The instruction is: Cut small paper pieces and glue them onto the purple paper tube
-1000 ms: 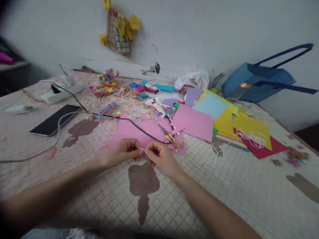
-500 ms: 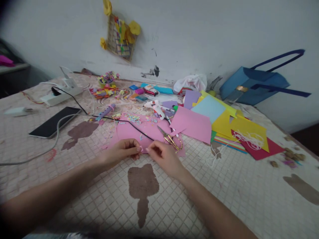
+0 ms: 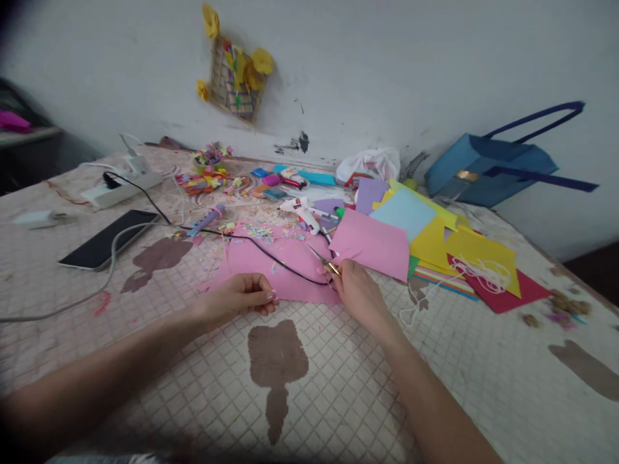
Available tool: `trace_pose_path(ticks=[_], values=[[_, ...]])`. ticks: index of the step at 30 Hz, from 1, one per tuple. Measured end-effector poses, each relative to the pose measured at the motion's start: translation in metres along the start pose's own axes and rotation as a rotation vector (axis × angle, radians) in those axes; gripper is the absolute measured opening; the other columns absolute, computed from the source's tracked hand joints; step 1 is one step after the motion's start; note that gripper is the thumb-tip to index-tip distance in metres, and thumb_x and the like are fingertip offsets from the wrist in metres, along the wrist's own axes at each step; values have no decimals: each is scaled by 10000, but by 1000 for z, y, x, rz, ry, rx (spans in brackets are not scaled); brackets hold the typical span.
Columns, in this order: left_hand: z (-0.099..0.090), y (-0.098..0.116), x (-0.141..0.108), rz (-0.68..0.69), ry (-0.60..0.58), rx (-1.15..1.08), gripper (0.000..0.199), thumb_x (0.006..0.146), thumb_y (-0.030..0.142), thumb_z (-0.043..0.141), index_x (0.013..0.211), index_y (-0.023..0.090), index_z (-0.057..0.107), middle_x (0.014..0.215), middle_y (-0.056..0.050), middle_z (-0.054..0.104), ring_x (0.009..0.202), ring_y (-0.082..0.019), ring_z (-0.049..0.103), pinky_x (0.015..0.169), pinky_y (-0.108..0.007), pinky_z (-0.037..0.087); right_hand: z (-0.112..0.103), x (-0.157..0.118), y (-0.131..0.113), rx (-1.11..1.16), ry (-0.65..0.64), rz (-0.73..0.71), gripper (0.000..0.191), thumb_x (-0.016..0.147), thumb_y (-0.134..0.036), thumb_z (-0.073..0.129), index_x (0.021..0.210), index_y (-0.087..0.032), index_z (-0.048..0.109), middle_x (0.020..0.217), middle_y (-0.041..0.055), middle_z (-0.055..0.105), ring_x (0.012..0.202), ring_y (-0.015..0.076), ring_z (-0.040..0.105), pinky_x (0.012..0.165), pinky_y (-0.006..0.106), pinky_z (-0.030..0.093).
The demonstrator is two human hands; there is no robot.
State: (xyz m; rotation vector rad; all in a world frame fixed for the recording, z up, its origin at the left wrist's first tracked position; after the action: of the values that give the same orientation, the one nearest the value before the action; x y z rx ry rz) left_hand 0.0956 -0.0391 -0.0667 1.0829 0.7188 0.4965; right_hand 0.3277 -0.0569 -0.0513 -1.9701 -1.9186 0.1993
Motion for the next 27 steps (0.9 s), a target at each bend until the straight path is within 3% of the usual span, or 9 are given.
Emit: trace_pose_path(ticks=[3, 5, 8, 11, 17, 27], values=[[-1, 0, 0, 24, 12, 17, 270, 675, 322, 718, 711, 114, 550, 676, -18, 651, 603, -85, 593, 604, -224, 469, -5, -1, -4, 58, 44, 31, 104, 860, -269, 425, 866, -176, 472, 726, 72, 587, 616, 194, 537, 538, 281, 349], [0, 2, -1, 52, 16, 34, 269, 684, 325, 709, 701, 117, 538, 669, -12, 642, 591, -80, 583, 592, -218, 463, -6, -3, -15, 296, 38, 14, 136, 862, -314, 435, 910, -189, 460, 725, 38, 567, 597, 166, 516, 536, 266, 366], [2, 4, -2, 82, 16, 70, 267, 692, 329, 699, 694, 116, 538, 660, -8, 635, 580, -78, 576, 585, -217, 460, 1, -12, -44, 756, -116, -5, 238, 789, -405, 548, 892, -199, 488, 657, -23, 485, 531, 121, 438, 484, 235, 341], [3, 5, -3, 76, 28, 88, 268, 694, 336, 695, 699, 113, 547, 659, -12, 638, 571, -81, 577, 584, -222, 462, 13, -25, -69, 953, -281, 42, 238, 772, -419, 579, 814, -190, 529, 591, -56, 414, 482, 91, 358, 442, 215, 278], [6, 2, -2, 20, -13, 96, 296, 665, 345, 718, 705, 96, 565, 606, -13, 631, 532, -80, 577, 554, -215, 461, 28, -35, -83, 1005, -365, 82, 204, 751, -371, 619, 780, -178, 559, 602, -50, 455, 518, 89, 374, 478, 212, 291], [9, 0, -3, -20, -30, -19, 325, 673, 380, 708, 748, 99, 563, 731, -41, 654, 613, -102, 619, 600, -236, 488, 28, -36, -85, 1092, -398, 163, 185, 753, -344, 609, 749, -179, 525, 544, -69, 429, 450, 65, 339, 416, 191, 246]])
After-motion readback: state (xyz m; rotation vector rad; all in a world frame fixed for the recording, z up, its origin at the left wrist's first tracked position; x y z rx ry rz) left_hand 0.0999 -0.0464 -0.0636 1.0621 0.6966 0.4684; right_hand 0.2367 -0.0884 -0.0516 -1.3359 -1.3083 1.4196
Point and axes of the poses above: each hand's wrist, its own x-axis towards the middle knuckle, its own z-axis out of the palm, y = z × x, the point moved 4 cm from there along x, towards the middle knuckle
